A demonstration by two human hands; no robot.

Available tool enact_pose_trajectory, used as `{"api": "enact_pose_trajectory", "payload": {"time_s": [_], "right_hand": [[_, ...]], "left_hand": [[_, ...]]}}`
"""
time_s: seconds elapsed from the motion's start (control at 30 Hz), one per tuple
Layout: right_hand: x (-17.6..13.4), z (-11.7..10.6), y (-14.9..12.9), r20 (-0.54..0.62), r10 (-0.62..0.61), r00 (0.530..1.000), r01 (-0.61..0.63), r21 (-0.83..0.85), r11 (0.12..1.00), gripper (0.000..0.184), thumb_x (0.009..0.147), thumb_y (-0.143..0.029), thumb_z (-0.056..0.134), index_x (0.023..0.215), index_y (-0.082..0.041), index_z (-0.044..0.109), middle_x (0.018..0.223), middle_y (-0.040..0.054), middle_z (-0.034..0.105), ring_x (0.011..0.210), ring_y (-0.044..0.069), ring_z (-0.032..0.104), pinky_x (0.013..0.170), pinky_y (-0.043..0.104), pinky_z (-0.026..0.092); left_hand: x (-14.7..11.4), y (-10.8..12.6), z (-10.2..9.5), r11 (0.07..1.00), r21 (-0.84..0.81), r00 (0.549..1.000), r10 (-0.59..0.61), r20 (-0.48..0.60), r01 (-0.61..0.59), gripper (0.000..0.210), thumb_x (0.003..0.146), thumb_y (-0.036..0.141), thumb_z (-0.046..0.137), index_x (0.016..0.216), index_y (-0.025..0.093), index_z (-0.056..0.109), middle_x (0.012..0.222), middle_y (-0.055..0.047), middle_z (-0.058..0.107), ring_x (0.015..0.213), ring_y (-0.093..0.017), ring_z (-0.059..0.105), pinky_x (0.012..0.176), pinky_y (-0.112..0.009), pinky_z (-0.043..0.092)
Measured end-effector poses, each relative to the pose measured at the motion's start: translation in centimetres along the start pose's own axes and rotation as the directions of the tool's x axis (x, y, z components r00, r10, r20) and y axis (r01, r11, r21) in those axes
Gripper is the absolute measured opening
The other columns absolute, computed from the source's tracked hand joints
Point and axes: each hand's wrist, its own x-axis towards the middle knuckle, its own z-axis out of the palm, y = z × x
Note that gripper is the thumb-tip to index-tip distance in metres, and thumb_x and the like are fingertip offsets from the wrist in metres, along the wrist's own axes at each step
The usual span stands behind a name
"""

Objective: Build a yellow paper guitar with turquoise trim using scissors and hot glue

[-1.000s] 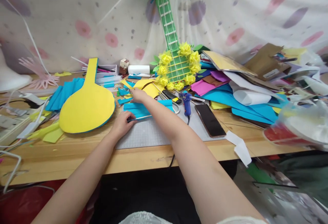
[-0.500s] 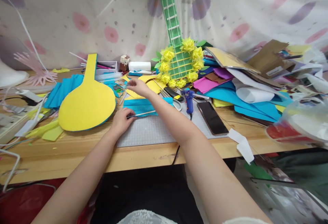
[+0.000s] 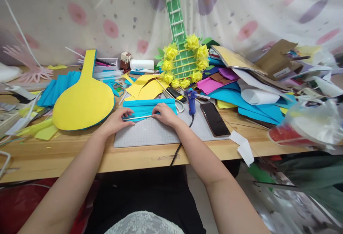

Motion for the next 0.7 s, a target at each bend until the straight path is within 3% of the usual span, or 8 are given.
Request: {"api": "enact_pose_trajectory", "payload": {"time_s": [0.27,0.5,0.63,0.7], "right_hand": [[-0.2,0.5,0.1,-0.028,0.017,0.999,-0.018,-0.01,1.0,0.007,0.082,-0.025,0.06,0.08,-0.018,0.062,0.087,0.0042,0.06,0.085,0.018,0.049,0.079,0.03,0.037],[-0.8,-0.8,0.3,-0.02,-0.005,1.0,0.002,-0.15,0.989,0.009,0.084,-0.025,0.057,0.079,-0.017,0.06,0.083,0.0052,0.06,0.082,0.019,0.049,0.075,0.03,0.036],[-0.9,-1.0,0.5,-0.013,0.004,1.0,-0.007,-0.162,0.987,0.009,0.084,-0.024,0.057,0.08,-0.018,0.061,0.084,0.0055,0.061,0.084,0.019,0.05,0.075,0.03,0.035],[-0.8,-0.9,0.5,0.008,0.008,1.0,-0.007,-0.157,0.988,0.008,0.084,-0.024,0.057,0.08,-0.018,0.061,0.084,0.0052,0.062,0.084,0.019,0.051,0.075,0.03,0.035]], "left_hand": [[-0.1,0.0,-1.3,0.996,0.034,0.993,-0.082,0.09,0.079,0.012,0.071,0.029,0.064,0.078,0.019,0.064,0.074,0.0,0.059,0.066,-0.014,0.052,0.06,-0.027,0.04],[0.0,0.0,-1.1,0.997,0.053,0.998,-0.061,0.031,0.059,0.014,0.075,0.031,0.057,0.072,0.019,0.062,0.07,-0.001,0.06,0.067,-0.015,0.053,0.06,-0.027,0.039],[-0.1,0.2,-1.1,1.0,0.018,1.0,0.001,-0.023,-0.001,0.017,0.075,0.034,0.056,0.072,0.018,0.062,0.078,-0.003,0.061,0.074,-0.016,0.054,0.064,-0.027,0.041],[-0.1,0.2,-0.9,1.0,-0.018,0.999,-0.025,-0.033,0.024,0.019,0.076,0.036,0.054,0.075,0.019,0.062,0.079,-0.002,0.063,0.072,-0.016,0.055,0.063,-0.027,0.041]]}}
